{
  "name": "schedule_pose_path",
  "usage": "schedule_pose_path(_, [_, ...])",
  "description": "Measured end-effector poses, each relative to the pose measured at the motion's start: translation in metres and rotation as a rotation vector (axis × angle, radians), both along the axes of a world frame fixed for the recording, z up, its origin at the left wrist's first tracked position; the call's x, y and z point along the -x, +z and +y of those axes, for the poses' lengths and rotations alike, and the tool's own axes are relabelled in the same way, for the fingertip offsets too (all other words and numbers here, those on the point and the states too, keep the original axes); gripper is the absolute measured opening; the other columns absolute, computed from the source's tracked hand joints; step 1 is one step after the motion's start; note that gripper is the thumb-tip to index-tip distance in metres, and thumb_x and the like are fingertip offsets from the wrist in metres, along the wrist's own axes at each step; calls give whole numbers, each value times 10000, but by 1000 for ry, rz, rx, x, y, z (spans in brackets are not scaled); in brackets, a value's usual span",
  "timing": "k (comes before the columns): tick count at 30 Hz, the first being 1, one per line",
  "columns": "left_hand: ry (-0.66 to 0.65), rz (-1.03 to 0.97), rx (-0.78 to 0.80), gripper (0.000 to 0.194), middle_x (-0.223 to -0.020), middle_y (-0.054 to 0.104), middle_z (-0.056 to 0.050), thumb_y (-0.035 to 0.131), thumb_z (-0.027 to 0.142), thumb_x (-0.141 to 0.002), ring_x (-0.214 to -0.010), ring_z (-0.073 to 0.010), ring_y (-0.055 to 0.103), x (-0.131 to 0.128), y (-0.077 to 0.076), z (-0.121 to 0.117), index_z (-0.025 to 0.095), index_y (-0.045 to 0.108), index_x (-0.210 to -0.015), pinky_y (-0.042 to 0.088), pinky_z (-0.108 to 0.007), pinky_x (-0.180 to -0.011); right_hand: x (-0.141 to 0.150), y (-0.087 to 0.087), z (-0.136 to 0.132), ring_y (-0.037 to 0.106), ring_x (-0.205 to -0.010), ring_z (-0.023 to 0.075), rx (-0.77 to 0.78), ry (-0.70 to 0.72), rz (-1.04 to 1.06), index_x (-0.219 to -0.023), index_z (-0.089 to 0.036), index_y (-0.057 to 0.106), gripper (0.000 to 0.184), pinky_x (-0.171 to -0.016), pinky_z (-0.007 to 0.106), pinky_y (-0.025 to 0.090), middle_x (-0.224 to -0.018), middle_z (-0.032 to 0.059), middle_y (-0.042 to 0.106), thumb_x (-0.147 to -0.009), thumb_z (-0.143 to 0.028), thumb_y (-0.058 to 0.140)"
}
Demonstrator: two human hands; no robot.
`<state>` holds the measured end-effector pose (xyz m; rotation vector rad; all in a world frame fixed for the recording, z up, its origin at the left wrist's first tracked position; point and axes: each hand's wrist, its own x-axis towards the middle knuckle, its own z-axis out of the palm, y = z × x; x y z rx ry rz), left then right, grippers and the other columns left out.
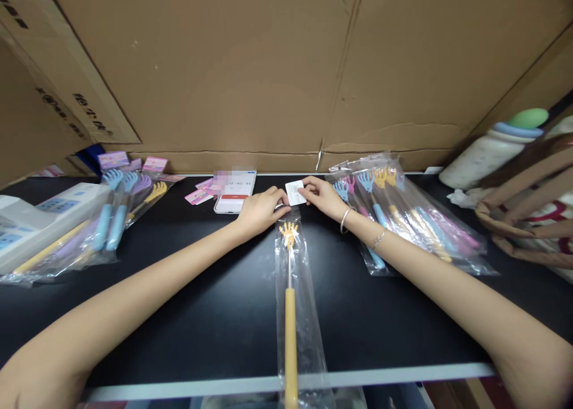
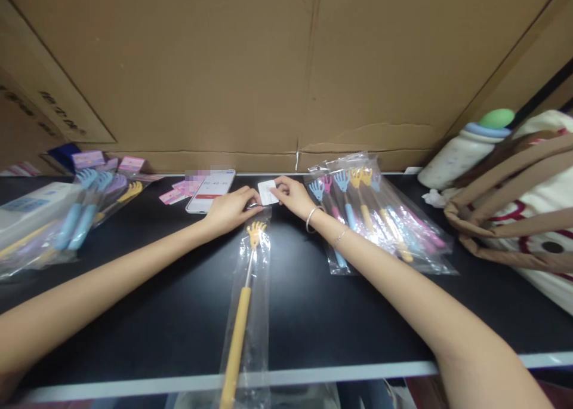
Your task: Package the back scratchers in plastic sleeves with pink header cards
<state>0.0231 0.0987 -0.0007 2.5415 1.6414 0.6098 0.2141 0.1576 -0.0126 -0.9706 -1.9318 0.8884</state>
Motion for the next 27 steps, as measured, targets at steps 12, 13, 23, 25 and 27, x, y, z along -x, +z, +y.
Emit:
schedule_pose_path(12, [-71,-22,-123,95,-844,611,-16,535,302,-858,-805,-174,561,-4,-1,-6,216,575,-862,343,-241,-590,1,-3,1,518,-525,110,-70,8,-35,-881,-173,540,203,-567,255,430,-572,-48,525,-779,-348,546])
schedule_pose_path(13, [-70,-24,-124,97,-843,614,-15,534,302,-860,-808,-175,560,-4,-1,-6,216,577,-862,341,-242,-589,1,-2,0,515,-525,109,-69,12,-32,-880,-173,543,199,-563,254,431,-575,-48,519,-781,-345,543])
schedule_pose_path(23, [-96,-21,-185,146,-887,647,-5,494,321,-896,-864,-179,554,-3,-4,-6,241,616,-898,333,-248,-595,4,2,-4,526,-586,124,-46,59,-4,-912,-161,594,248,-570,269,453,-716,15,597,-803,-368,513])
schedule_pose_path(25, [-97,-18,-204,144,-888,650,0,499,324,-895,-859,-175,555,-2,-4,-6,243,617,-905,326,-249,-587,4,1,-3,532,-603,133,-41,57,18,-909,-162,591,247,-560,270,450,-738,27,602,-802,-369,509])
schedule_pose_path(27, [-89,-17,-226,140,-880,651,10,504,327,-894,-851,-168,559,-2,-4,-6,245,618,-901,323,-248,-581,4,1,-2,538,-618,139,-30,53,39,-903,-165,584,245,-550,267,446,-749,31,601,-803,-374,504])
